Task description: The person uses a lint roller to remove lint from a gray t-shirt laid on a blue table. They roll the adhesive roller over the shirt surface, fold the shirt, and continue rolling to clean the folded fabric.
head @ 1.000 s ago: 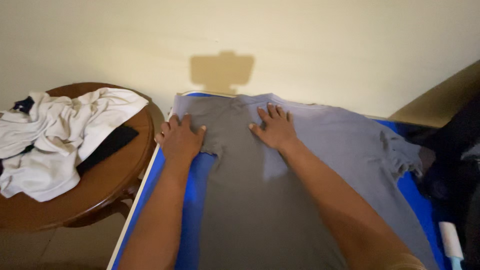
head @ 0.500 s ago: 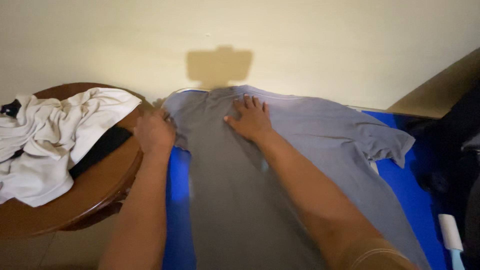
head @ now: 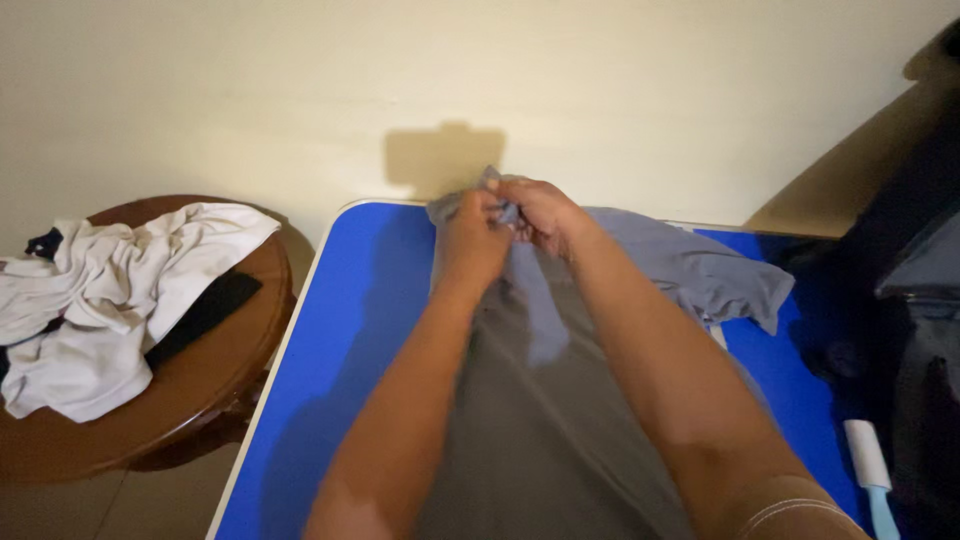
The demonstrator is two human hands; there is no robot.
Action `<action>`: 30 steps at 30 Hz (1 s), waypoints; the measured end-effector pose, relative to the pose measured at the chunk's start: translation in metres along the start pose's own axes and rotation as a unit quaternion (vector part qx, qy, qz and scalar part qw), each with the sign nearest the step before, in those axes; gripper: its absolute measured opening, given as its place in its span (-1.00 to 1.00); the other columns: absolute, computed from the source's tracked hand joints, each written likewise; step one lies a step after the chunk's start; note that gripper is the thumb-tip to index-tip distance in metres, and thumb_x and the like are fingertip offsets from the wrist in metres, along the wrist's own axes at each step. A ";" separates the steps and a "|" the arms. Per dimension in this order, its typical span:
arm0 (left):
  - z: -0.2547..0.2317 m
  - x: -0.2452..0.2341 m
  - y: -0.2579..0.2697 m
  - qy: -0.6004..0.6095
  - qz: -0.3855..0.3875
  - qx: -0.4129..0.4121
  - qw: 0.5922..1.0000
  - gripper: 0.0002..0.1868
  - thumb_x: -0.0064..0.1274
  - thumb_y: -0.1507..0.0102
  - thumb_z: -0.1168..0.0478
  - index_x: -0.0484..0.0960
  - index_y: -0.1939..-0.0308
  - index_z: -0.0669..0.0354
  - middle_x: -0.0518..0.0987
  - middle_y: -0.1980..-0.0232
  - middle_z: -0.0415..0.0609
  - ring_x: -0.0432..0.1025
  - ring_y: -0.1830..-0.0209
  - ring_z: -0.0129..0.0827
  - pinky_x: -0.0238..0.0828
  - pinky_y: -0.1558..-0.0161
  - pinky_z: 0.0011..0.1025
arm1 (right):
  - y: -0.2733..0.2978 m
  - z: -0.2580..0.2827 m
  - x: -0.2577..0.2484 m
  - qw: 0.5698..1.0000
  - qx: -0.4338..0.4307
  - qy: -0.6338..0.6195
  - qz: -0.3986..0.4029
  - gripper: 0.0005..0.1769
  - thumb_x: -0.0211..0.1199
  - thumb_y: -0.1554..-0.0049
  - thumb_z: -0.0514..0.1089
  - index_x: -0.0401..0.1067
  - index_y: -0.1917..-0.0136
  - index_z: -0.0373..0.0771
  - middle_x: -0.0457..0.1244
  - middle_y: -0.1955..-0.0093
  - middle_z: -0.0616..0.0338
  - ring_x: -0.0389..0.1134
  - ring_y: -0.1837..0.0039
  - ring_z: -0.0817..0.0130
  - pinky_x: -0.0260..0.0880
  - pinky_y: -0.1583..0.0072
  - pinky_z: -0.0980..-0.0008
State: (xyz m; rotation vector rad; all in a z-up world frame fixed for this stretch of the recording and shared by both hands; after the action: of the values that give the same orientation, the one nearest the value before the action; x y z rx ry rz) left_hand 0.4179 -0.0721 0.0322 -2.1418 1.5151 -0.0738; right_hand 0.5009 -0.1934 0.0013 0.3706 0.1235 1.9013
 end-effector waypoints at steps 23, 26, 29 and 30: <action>-0.035 0.000 0.146 -0.372 0.172 0.101 0.906 -0.90 -0.06 -0.28 0.30 0.57 0.19 0.17 0.60 0.18 0.15 0.54 0.15 0.11 0.45 0.11 0.03 | 0.031 -0.018 -0.125 0.815 -0.086 0.538 -0.198 -0.60 0.34 -0.09 0.08 0.62 -0.03 -0.27 0.41 0.05 -0.14 0.44 -0.05 -0.03 0.43 -0.11 0.12; -0.041 0.004 0.147 -0.359 0.173 0.083 0.913 -0.87 -0.07 -0.29 0.26 0.57 0.18 0.19 0.60 0.17 0.16 0.53 0.16 0.13 0.46 0.13 0.02 | 0.026 -0.019 -0.136 0.924 -0.151 0.251 -0.247 -0.53 0.23 -0.15 0.15 0.54 -0.07 -0.30 0.40 0.08 -0.26 0.40 -0.03 -0.31 0.39 -0.05 -0.10; -0.058 0.008 0.150 -0.304 0.178 0.071 0.933 -0.84 -0.08 -0.30 0.23 0.58 0.14 0.19 0.60 0.16 0.17 0.53 0.16 0.14 0.45 0.12 0.02 | 0.036 -0.008 -0.142 0.841 -0.168 0.414 -0.307 -0.48 0.17 -0.23 0.24 0.53 -0.03 -0.28 0.42 0.02 -0.19 0.44 -0.11 -0.17 0.40 -0.16 0.01; -0.057 0.013 0.152 -0.299 0.222 0.028 0.928 -0.83 -0.08 -0.31 0.23 0.59 0.13 0.16 0.60 0.15 0.17 0.53 0.12 0.12 0.45 0.08 0.02 | 0.044 -0.010 -0.144 0.830 -0.157 0.438 -0.306 -0.48 0.21 -0.22 0.23 0.50 -0.05 -0.30 0.40 0.01 -0.23 0.42 -0.12 -0.19 0.39 -0.16 0.00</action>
State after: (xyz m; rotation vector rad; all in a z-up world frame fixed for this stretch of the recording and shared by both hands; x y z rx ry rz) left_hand 0.2723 -0.1421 0.0129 -1.5172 1.5349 0.6270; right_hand 0.5028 -0.3419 -0.0249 -0.7265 0.4695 1.2737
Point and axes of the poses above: each hand's wrist, its own y-axis away from the middle knuckle, its own x-axis out of the palm, z = x × y, the point moved 7 cm from there along -y, towards the middle knuckle
